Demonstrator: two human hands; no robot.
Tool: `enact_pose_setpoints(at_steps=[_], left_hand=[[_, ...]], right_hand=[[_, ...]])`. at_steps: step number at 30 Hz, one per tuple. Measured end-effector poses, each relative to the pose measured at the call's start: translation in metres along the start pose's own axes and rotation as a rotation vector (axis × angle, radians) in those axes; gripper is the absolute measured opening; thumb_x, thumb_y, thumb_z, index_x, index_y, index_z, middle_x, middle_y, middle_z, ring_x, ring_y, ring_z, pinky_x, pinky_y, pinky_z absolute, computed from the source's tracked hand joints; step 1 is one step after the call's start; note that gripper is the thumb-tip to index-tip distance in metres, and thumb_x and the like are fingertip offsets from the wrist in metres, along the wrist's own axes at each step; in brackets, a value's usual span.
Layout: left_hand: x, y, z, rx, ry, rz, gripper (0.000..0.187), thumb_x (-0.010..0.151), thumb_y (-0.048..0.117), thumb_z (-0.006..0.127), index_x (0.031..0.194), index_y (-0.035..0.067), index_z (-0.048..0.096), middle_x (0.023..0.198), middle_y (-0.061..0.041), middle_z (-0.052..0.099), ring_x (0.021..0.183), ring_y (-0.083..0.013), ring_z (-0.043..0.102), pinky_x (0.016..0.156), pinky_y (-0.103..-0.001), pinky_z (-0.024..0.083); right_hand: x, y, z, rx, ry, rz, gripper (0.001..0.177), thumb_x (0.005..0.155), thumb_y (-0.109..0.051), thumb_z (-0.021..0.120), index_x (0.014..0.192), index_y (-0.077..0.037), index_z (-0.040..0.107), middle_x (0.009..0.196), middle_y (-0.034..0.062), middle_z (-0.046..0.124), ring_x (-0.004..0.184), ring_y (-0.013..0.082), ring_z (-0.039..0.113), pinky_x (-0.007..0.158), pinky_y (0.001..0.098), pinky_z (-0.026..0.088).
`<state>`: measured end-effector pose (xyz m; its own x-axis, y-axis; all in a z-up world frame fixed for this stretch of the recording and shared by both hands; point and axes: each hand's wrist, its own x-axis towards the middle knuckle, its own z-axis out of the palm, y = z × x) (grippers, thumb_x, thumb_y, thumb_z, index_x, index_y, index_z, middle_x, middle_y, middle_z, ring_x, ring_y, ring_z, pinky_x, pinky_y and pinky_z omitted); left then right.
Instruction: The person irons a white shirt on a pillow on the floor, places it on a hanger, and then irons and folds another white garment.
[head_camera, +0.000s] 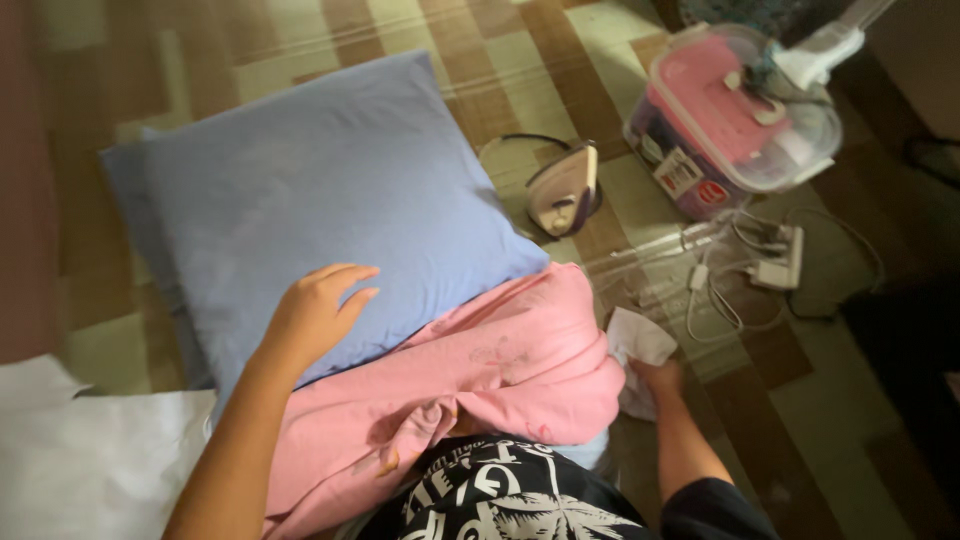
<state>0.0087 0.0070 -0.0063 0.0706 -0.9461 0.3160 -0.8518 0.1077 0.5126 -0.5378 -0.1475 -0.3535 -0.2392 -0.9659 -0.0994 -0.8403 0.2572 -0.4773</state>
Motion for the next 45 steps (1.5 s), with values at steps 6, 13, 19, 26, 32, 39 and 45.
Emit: enact_pose_setpoints(at_steps=[6, 13, 19, 26, 32, 39, 45], left_hand=[[-0.021, -0.017, -0.015, -0.022, 0.054, -0.054, 0.026, 0.090, 0.020, 0.072, 0.113, 0.007, 0.075, 0.114, -0.014, 0.074, 0.103, -0.0349, 0.070, 0.088, -0.041, 0.055], [-0.043, 0.027, -0.079, 0.037, 0.404, 0.006, 0.024, 0.090, 0.009, 0.077, 0.112, 0.003, 0.074, 0.111, -0.017, 0.074, 0.103, -0.0333, 0.070, 0.089, -0.040, 0.055], [-0.108, 0.102, -0.150, 0.040, 0.839, 0.153, 0.020, 0.098, 0.001, 0.076, 0.117, 0.004, 0.071, 0.116, -0.012, 0.074, 0.109, -0.0254, 0.071, 0.096, -0.035, 0.057], [-0.091, 0.090, -0.121, -0.134, 0.650, 0.180, 0.019, 0.099, 0.003, 0.074, 0.117, 0.004, 0.071, 0.116, -0.012, 0.074, 0.108, -0.0252, 0.071, 0.095, -0.035, 0.057], [-0.095, 0.103, -0.118, -0.225, 0.543, 0.158, 0.018, 0.099, 0.005, 0.072, 0.117, 0.004, 0.071, 0.116, -0.011, 0.074, 0.108, -0.0250, 0.071, 0.095, -0.035, 0.056], [-0.078, 0.097, -0.108, -0.236, 0.541, 0.146, 0.018, 0.100, 0.006, 0.071, 0.118, 0.005, 0.071, 0.117, -0.011, 0.074, 0.107, -0.0248, 0.070, 0.094, -0.035, 0.056], [-0.074, 0.096, -0.109, -0.261, 0.566, 0.124, 0.018, 0.100, 0.008, 0.069, 0.118, 0.005, 0.070, 0.117, -0.011, 0.075, 0.107, -0.0246, 0.070, 0.093, -0.035, 0.056]], right_hand=[[0.012, -0.100, -0.063, 0.215, -0.171, -0.066, 0.059, 0.070, -0.036, 0.083, 0.113, 0.003, 0.071, 0.101, 0.0251, 0.076, 0.093, 0.0403, 0.075, 0.079, 0.0481, 0.057], [-0.020, -0.326, -0.116, 0.247, -0.173, -0.741, 0.069, 0.069, -0.031, 0.089, 0.127, -0.003, 0.061, 0.107, 0.0255, 0.073, 0.101, 0.0424, 0.070, 0.083, 0.0468, 0.055], [-0.119, -0.449, -0.192, 0.549, -0.127, -1.187, 0.036, 0.087, -0.021, 0.081, 0.117, -0.003, 0.072, 0.106, 0.0147, 0.077, 0.093, 0.0243, 0.075, 0.083, 0.0340, 0.058], [-0.174, -0.412, -0.310, 0.446, 0.216, -1.303, 0.019, 0.087, -0.016, 0.079, 0.100, -0.002, 0.079, 0.101, 0.0130, 0.078, 0.092, 0.0209, 0.075, 0.079, 0.0314, 0.057], [-0.149, -0.399, -0.263, 0.417, 0.050, -1.233, 0.019, 0.087, -0.014, 0.078, 0.102, -0.003, 0.078, 0.100, 0.0121, 0.078, 0.092, 0.0204, 0.075, 0.079, 0.0311, 0.058], [-0.135, -0.418, -0.221, 0.461, -0.036, -1.233, 0.020, 0.086, -0.012, 0.077, 0.104, -0.004, 0.077, 0.100, 0.0110, 0.078, 0.091, 0.0197, 0.076, 0.079, 0.0308, 0.058], [-0.130, -0.420, -0.243, 0.470, -0.038, -1.260, 0.021, 0.085, -0.010, 0.077, 0.105, -0.005, 0.076, 0.100, 0.0101, 0.078, 0.091, 0.0192, 0.077, 0.079, 0.0306, 0.059]])
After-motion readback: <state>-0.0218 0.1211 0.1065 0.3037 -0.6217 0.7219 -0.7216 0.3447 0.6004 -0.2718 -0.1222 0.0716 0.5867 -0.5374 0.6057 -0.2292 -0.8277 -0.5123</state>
